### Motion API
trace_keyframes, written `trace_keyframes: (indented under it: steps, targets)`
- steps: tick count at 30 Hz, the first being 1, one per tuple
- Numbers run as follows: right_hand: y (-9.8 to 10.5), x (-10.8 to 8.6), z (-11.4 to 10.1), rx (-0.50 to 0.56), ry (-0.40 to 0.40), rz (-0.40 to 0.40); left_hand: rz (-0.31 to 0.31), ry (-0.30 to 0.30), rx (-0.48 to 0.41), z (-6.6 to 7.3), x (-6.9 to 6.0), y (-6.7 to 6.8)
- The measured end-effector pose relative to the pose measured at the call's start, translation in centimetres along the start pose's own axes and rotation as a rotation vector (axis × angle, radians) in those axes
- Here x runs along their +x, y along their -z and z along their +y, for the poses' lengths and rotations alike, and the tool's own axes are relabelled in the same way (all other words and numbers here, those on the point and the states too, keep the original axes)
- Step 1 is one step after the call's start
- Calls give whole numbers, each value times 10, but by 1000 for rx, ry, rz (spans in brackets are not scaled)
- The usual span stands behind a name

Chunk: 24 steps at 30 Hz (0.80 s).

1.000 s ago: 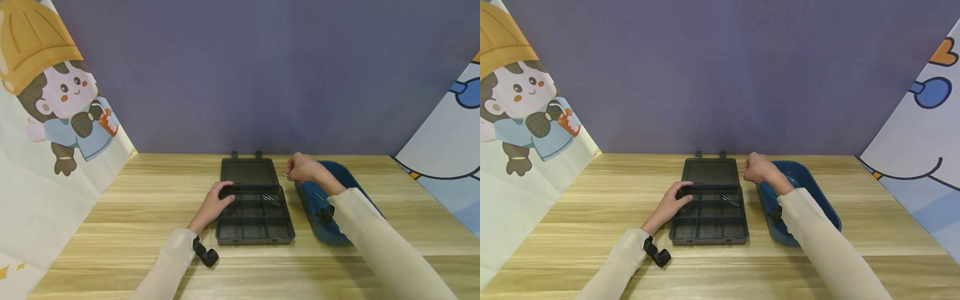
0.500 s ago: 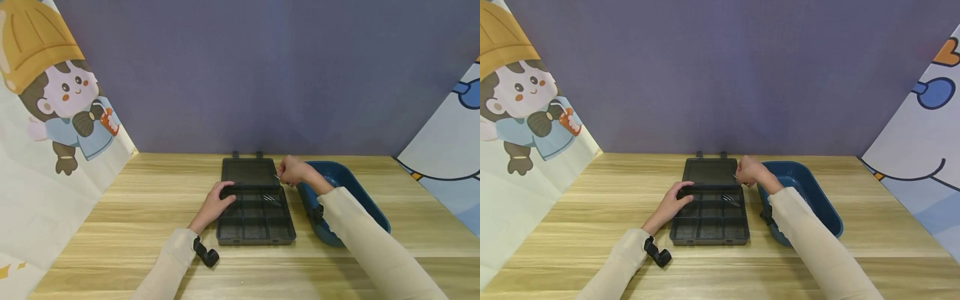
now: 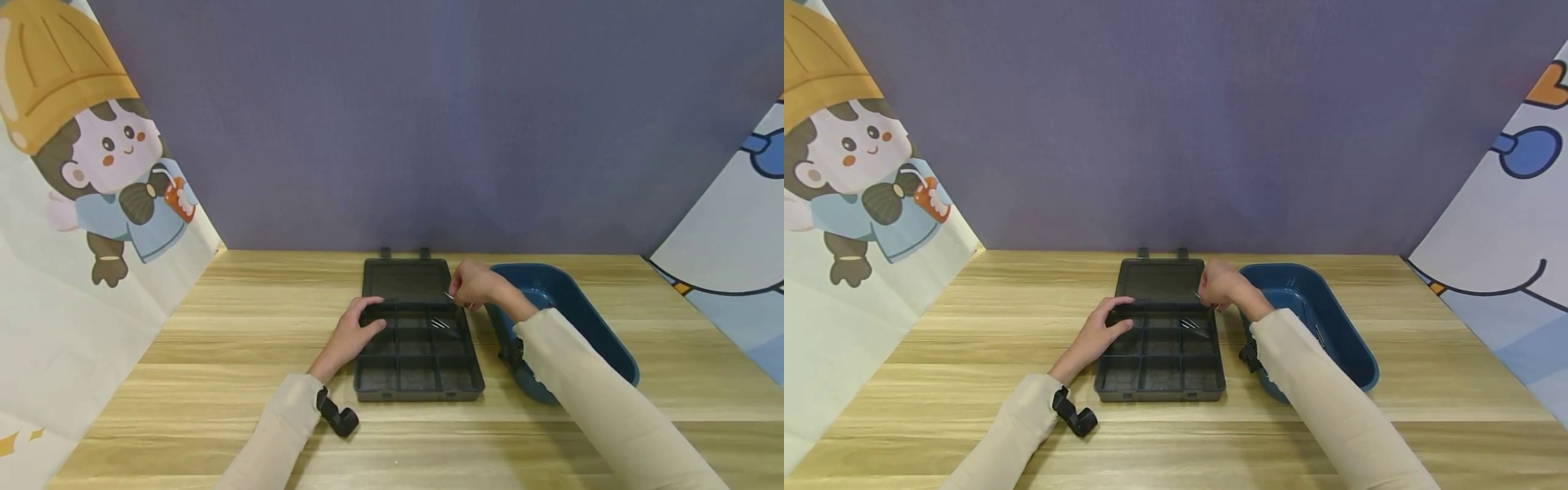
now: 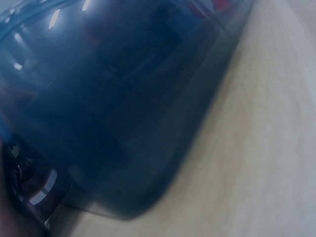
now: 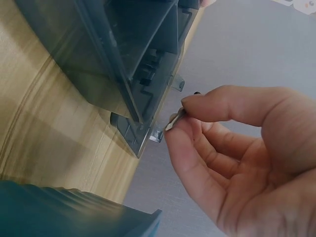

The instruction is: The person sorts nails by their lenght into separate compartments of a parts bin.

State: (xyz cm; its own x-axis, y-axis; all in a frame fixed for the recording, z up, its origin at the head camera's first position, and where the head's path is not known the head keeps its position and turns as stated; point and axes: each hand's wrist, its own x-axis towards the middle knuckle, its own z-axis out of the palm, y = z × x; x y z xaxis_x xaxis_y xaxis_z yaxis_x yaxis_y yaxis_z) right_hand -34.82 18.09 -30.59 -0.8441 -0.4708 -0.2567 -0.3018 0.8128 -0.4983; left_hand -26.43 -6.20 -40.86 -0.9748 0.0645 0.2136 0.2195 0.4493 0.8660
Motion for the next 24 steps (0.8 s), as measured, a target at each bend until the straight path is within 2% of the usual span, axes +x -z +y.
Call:
trace_keyframes:
  steps: [5, 13, 24]
  targets:
    - [-2, 1, -1, -8, 6, -7, 4, 13, -5, -1, 0, -1]
    - [-1, -1, -3, 8, 0, -16, 4, -8, -4, -1, 1, -2]
    - [9, -8, -1, 18, -4, -37, -5, 3, -6, 0, 0, 0]
